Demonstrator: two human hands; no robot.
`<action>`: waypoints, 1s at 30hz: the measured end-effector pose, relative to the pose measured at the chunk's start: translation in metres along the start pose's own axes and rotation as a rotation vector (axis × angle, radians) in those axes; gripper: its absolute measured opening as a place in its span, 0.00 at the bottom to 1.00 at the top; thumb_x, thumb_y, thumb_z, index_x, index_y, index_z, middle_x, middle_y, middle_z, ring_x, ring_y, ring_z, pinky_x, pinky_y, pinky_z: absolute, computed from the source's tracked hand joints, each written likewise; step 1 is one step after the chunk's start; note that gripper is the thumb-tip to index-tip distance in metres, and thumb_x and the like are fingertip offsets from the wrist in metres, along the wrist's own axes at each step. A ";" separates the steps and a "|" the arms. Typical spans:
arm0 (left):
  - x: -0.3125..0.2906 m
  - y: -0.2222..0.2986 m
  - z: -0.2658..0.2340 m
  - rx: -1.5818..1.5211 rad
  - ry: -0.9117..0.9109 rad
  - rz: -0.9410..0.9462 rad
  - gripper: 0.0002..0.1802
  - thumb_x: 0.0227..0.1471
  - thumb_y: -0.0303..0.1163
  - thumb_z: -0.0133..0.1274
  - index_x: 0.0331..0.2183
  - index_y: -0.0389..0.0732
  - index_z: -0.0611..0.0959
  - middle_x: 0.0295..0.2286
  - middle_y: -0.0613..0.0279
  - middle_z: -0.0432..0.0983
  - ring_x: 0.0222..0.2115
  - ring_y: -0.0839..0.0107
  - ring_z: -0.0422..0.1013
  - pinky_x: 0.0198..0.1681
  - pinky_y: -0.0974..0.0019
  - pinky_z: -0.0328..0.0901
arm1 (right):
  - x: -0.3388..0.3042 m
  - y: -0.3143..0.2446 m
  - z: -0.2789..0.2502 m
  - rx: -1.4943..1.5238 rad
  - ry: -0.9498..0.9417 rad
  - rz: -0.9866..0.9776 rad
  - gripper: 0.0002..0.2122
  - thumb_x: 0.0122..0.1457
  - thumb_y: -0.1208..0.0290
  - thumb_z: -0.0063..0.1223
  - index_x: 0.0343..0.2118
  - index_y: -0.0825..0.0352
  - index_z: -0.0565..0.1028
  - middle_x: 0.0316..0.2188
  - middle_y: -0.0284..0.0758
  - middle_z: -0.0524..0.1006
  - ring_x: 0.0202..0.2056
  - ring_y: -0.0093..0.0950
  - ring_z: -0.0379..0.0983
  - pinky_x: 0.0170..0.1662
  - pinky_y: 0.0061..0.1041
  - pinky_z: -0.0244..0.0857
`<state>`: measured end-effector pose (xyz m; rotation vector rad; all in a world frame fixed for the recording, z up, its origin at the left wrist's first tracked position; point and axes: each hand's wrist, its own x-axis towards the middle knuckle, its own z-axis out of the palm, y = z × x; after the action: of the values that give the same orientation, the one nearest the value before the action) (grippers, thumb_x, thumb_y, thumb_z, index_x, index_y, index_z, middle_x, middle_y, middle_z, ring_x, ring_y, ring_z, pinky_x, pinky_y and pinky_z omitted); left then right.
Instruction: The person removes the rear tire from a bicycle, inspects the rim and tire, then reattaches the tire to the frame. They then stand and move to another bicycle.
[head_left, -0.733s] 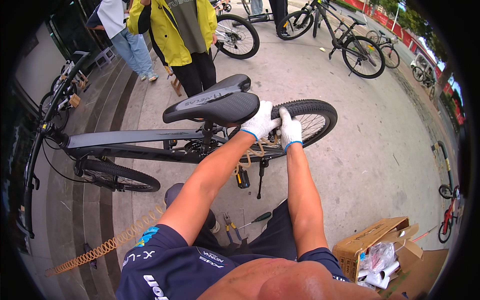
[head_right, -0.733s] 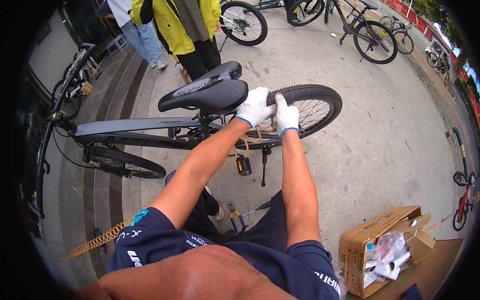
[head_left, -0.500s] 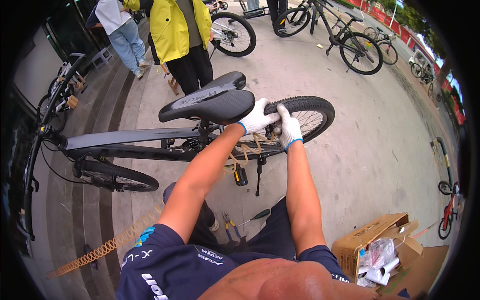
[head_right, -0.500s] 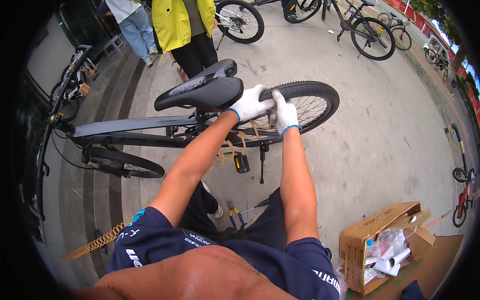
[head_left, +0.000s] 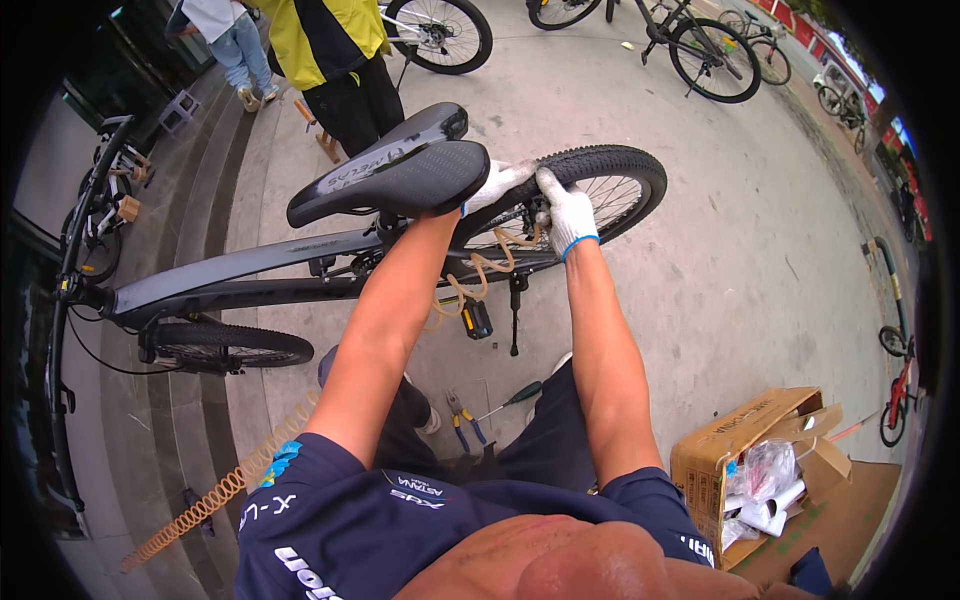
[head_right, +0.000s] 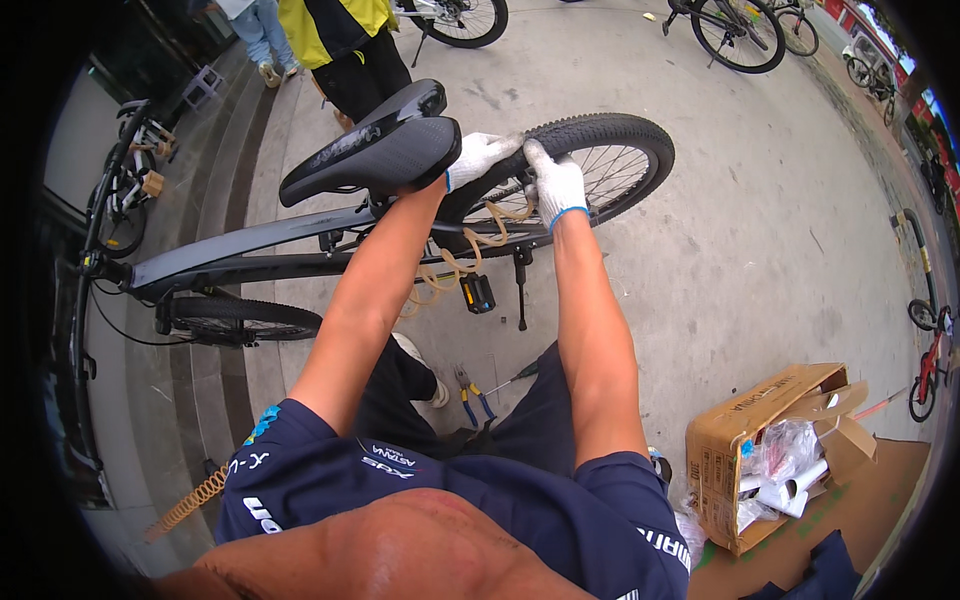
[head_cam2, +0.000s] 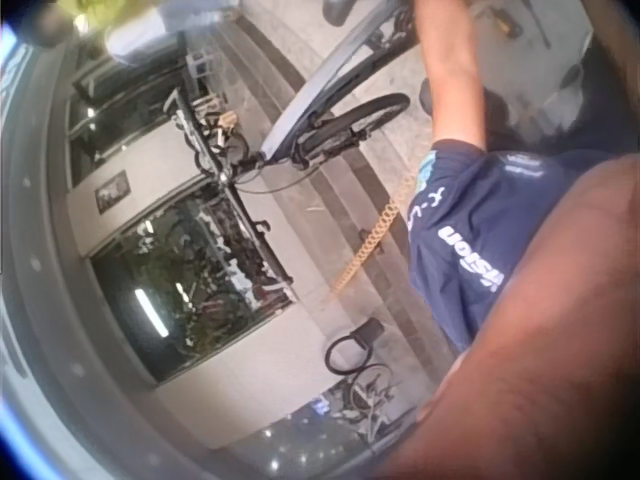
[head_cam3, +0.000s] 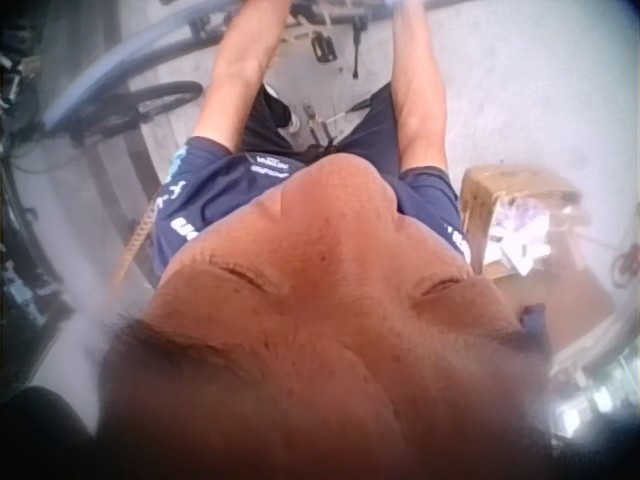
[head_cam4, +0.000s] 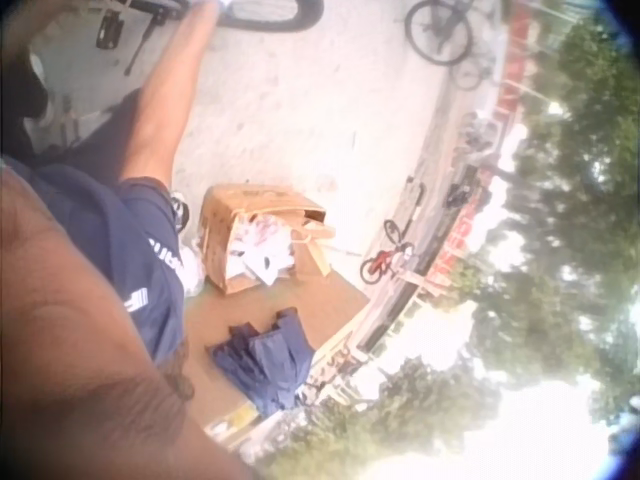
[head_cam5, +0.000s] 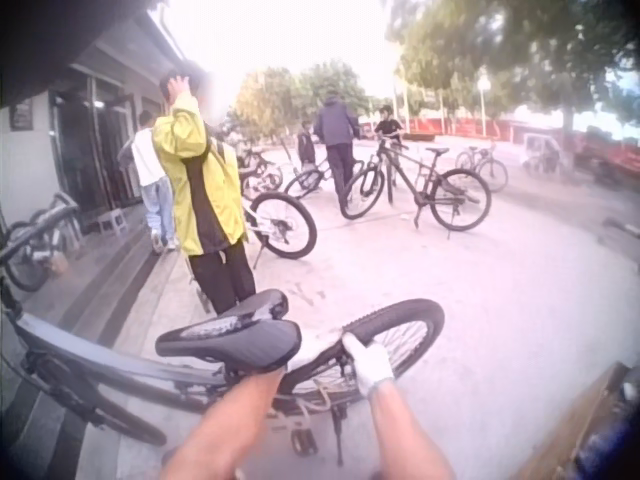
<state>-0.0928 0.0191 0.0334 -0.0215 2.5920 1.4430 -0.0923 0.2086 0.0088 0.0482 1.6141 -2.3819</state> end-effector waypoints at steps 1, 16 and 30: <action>0.000 0.002 -0.001 -0.035 -0.013 -0.011 0.42 0.69 0.67 0.51 0.55 0.34 0.88 0.43 0.54 0.88 0.40 0.67 0.80 0.49 0.62 0.72 | -0.001 -0.001 -0.001 -0.021 0.020 0.015 0.13 0.69 0.60 0.67 0.46 0.64 0.80 0.28 0.28 0.74 0.20 0.19 0.64 0.21 0.22 0.59; -0.120 0.007 0.034 0.260 0.539 0.261 0.26 0.63 0.49 0.61 0.55 0.41 0.85 0.47 0.43 0.86 0.50 0.46 0.82 0.56 0.47 0.73 | -0.012 0.008 -0.006 -1.399 0.082 -0.108 0.24 0.53 0.55 0.65 0.48 0.69 0.86 0.49 0.57 0.85 0.54 0.52 0.82 0.59 0.45 0.76; -0.199 -0.021 0.025 -0.106 0.349 0.116 0.23 0.68 0.43 0.61 0.54 0.36 0.86 0.45 0.50 0.87 0.47 0.63 0.83 0.54 0.60 0.74 | 0.005 0.032 0.008 -1.533 0.166 -0.098 0.21 0.58 0.64 0.63 0.51 0.73 0.83 0.50 0.58 0.84 0.54 0.53 0.83 0.57 0.46 0.77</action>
<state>0.1084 0.0142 0.0343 -0.1519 2.8237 1.7559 -0.0885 0.1889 -0.0177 -0.1305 3.0166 -0.6388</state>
